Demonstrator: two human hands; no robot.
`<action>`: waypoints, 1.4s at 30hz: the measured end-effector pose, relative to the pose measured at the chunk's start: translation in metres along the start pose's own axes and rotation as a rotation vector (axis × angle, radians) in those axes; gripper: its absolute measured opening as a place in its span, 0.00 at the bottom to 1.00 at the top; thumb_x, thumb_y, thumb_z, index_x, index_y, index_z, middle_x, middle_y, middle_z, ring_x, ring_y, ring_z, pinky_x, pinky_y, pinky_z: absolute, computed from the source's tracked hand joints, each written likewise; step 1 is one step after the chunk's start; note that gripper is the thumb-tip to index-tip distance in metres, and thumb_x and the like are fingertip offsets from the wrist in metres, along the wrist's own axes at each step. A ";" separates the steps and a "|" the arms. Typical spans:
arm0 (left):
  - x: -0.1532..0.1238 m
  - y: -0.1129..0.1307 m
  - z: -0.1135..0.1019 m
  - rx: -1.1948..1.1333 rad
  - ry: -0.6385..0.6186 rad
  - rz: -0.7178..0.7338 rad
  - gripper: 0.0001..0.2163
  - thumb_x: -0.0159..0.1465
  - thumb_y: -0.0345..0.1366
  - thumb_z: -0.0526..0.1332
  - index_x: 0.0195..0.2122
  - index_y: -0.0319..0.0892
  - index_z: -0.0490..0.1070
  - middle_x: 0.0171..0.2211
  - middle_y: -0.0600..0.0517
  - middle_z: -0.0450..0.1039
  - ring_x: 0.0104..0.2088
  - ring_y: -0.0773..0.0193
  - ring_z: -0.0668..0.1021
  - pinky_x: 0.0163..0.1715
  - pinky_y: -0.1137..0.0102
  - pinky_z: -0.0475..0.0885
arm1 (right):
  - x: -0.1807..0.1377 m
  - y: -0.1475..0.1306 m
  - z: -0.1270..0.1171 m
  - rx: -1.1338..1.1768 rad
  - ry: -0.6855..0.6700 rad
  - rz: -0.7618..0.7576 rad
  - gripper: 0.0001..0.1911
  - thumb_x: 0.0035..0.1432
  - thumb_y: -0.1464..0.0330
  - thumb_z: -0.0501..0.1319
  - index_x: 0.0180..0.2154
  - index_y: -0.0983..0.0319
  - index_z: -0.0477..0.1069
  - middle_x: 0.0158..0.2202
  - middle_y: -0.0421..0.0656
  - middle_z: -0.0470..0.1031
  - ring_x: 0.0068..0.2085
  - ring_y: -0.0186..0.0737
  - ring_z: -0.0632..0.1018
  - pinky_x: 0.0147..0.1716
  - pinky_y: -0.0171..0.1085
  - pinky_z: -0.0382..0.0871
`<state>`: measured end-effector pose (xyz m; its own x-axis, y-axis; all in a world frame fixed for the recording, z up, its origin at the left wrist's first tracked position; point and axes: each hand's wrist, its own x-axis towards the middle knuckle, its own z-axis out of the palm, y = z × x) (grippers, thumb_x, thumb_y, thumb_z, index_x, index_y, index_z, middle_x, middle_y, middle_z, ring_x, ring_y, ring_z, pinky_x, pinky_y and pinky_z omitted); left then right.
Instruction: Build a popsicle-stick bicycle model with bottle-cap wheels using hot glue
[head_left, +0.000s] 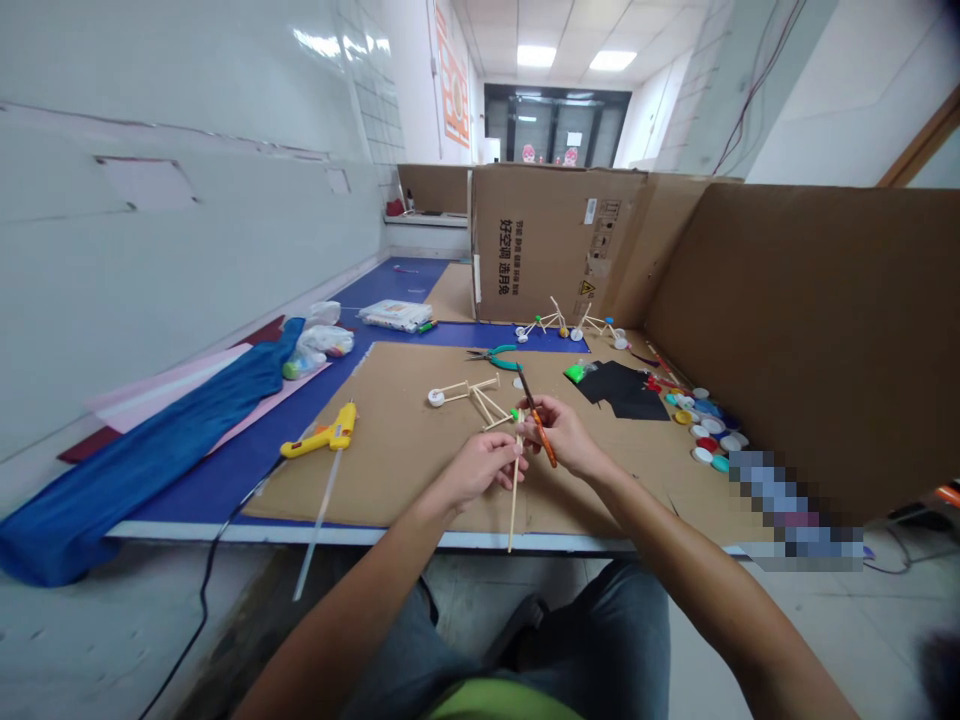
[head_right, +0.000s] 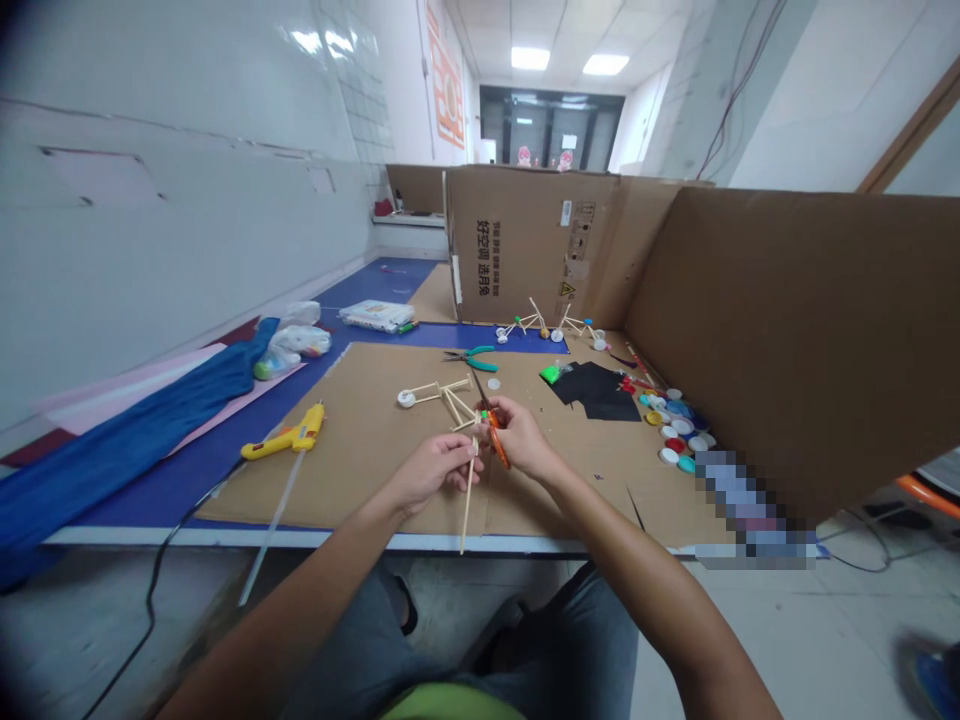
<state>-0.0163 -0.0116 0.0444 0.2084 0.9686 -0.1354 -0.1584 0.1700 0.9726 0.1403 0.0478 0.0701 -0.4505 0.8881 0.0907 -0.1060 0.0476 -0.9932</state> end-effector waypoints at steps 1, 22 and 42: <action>0.000 0.000 0.001 0.002 0.002 0.001 0.16 0.54 0.47 0.70 0.29 0.38 0.72 0.27 0.49 0.77 0.24 0.68 0.77 0.22 0.76 0.70 | 0.000 0.000 -0.001 0.002 -0.001 0.004 0.22 0.40 0.66 0.74 0.38 0.61 0.70 0.23 0.32 0.69 0.21 0.31 0.73 0.18 0.30 0.67; 0.006 0.001 -0.002 0.004 0.077 -0.043 0.11 0.56 0.40 0.69 0.32 0.37 0.73 0.28 0.50 0.76 0.25 0.69 0.77 0.24 0.77 0.68 | 0.021 0.010 -0.014 -0.020 0.011 -0.029 0.24 0.42 0.63 0.74 0.39 0.61 0.67 0.23 0.33 0.71 0.20 0.32 0.72 0.20 0.32 0.67; 0.017 -0.019 -0.019 -0.180 0.230 0.038 0.16 0.52 0.43 0.72 0.34 0.38 0.72 0.29 0.51 0.75 0.26 0.69 0.77 0.25 0.75 0.74 | 0.022 0.035 -0.103 -1.130 0.195 0.065 0.13 0.54 0.65 0.64 0.42 0.59 0.69 0.33 0.42 0.78 0.34 0.42 0.75 0.32 0.35 0.59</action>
<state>-0.0284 0.0053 0.0201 -0.0219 0.9870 -0.1591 -0.3350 0.1427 0.9313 0.2185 0.1163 0.0301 -0.2703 0.9551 0.1216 0.8129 0.2941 -0.5028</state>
